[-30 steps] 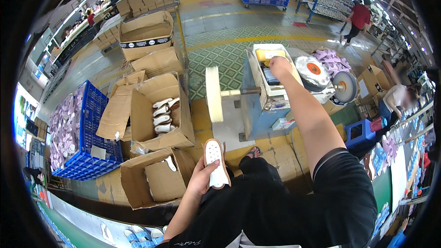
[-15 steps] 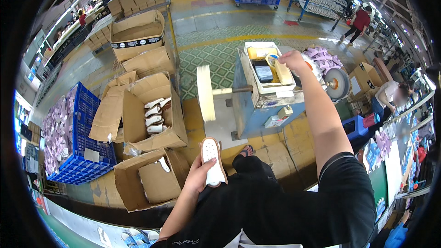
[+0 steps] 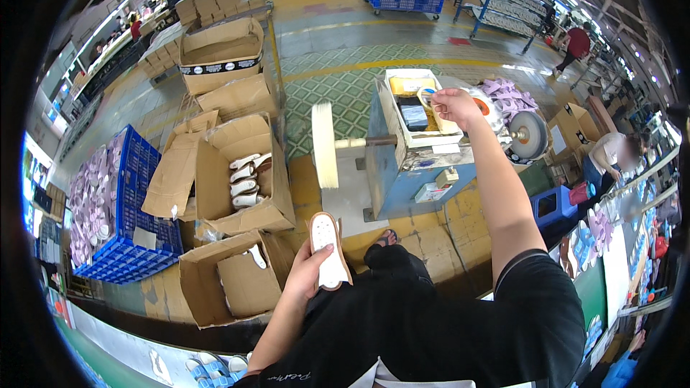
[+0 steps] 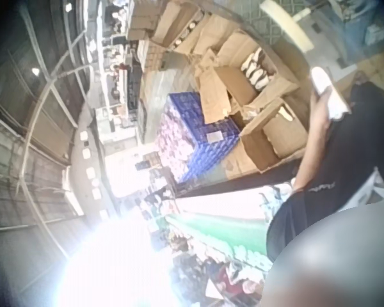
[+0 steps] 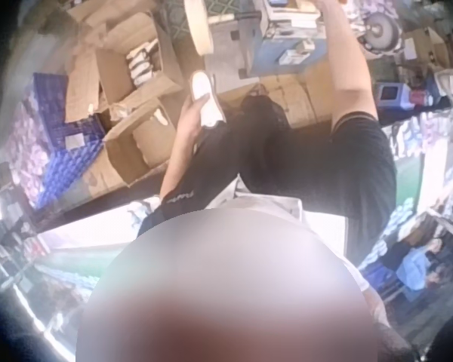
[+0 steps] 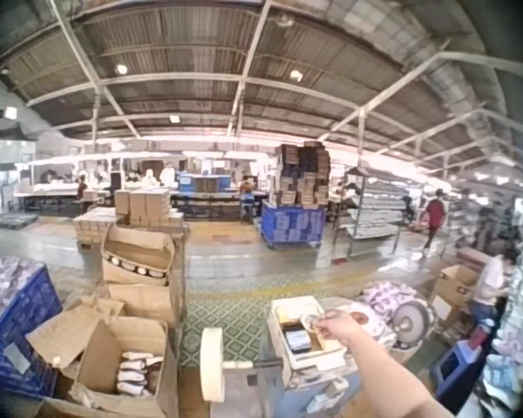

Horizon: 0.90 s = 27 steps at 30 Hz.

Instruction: The person repeatedly picks up shoe sole parts, applies adhesive from a rotating roller, and places them into cardboard boxes. The person handles each part one at a time, turning them over to coat different edges before stacking them in boxes.

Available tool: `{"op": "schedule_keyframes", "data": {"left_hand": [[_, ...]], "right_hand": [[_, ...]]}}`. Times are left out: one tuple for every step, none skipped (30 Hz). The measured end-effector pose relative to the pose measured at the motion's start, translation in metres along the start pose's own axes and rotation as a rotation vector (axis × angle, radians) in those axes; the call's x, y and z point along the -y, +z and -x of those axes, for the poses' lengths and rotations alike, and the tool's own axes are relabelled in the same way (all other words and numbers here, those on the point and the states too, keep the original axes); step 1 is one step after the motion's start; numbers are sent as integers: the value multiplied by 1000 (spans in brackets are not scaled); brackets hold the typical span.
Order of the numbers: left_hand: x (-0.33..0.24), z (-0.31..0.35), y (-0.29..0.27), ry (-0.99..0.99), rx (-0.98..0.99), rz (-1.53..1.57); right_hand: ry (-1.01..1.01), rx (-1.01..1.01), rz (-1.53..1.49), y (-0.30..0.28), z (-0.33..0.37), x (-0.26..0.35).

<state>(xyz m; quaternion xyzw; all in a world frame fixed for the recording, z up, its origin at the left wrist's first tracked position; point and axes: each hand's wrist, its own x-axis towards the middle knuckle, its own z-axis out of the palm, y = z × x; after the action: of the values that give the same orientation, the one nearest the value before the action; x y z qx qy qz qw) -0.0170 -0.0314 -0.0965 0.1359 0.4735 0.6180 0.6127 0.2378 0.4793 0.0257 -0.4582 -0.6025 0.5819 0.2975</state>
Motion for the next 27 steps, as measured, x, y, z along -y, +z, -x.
{"op": "schedule_keyframes", "data": {"left_hand": [[-1, -1, 0, 2, -5, 1], [-2, -4, 0, 14, -17, -13], [-3, -7, 1, 23, -32, -24], [-4, -9, 2, 28, -50, -33], [-5, -12, 4, 11, -53, 1], [-7, -15, 6, 7, -62, 10], [-10, -17, 9, 67, -11, -6], [-13, -20, 12, 57, -28, -44], [-15, -19, 16, 124, -12, -46], [-16, -19, 20, 181, -4, -51], [-18, -18, 23, 207, 53, -55], [-19, -17, 26, 206, 72, -49], [-19, -15, 29, 208, 109, -34], [-18, -13, 31, 208, 137, -11], [-16, -12, 33, 197, 125, -95], [-14, -12, 35, 185, 108, -171], [-12, -12, 36, 195, 113, -243], [-9, -12, 35, 147, 81, -204], [-7, -13, 34, 120, 71, -161], [-4, -14, 33, 93, 61, -115], [-2, -17, 31, 117, 5, -230], [-1, -20, 29, 143, -54, -340], [0, -23, 26, 147, -125, -444], [0, -25, 23, 207, -198, -707], [0, -26, 20, 237, -278, -967], [0, -26, 18, 281, -355, -1232], [-2, -25, 16, 267, -351, -1286]], "right_hand": [[10, 16, -78, 11, 14, 4], [-38, 124, -122, 22, 32, 9], [-54, 193, -149, 36, 53, 12], [-65, 263, -176, 50, 76, 14], [-73, 344, -190, 67, 99, 15], [-95, 445, -219, 84, 123, 15], [-96, 528, -220, 100, 147, 14], [-77, 589, -204, 117, 169, 12], [-73, 610, -138, 134, 190, 8], [-111, 672, -118, 150, 210, 3], [-66, 666, -19, 167, 225, -3], [-67, 695, 34, 182, 239, -10], [-122, 678, 53, 197, 251, -18], [-87, 622, 175, 206, 258, -24], [-138, 592, 255, 210, 264, -30], [-159, 547, 356, 211, 267, -36], [-162, 540, 381, 211, 269, -41], [-169, 535, 398, 210, 270, -44], [-163, 539, 417, 209, 271, -44], [-189, 531, 338, 208, 275, -43], [-203, 535, 262, 208, 278, -38], [-151, 515, 237, 209, 281, -30], [-220, 695, 72, 206, 289, -20], [-161, 822, 16, 202, 302, -9], [-275, 964, 45, 195, 321, 2], [-217, 1088, 40, 191, 339, 11], [-178, 1206, 104, 184, 342, 21]]}}
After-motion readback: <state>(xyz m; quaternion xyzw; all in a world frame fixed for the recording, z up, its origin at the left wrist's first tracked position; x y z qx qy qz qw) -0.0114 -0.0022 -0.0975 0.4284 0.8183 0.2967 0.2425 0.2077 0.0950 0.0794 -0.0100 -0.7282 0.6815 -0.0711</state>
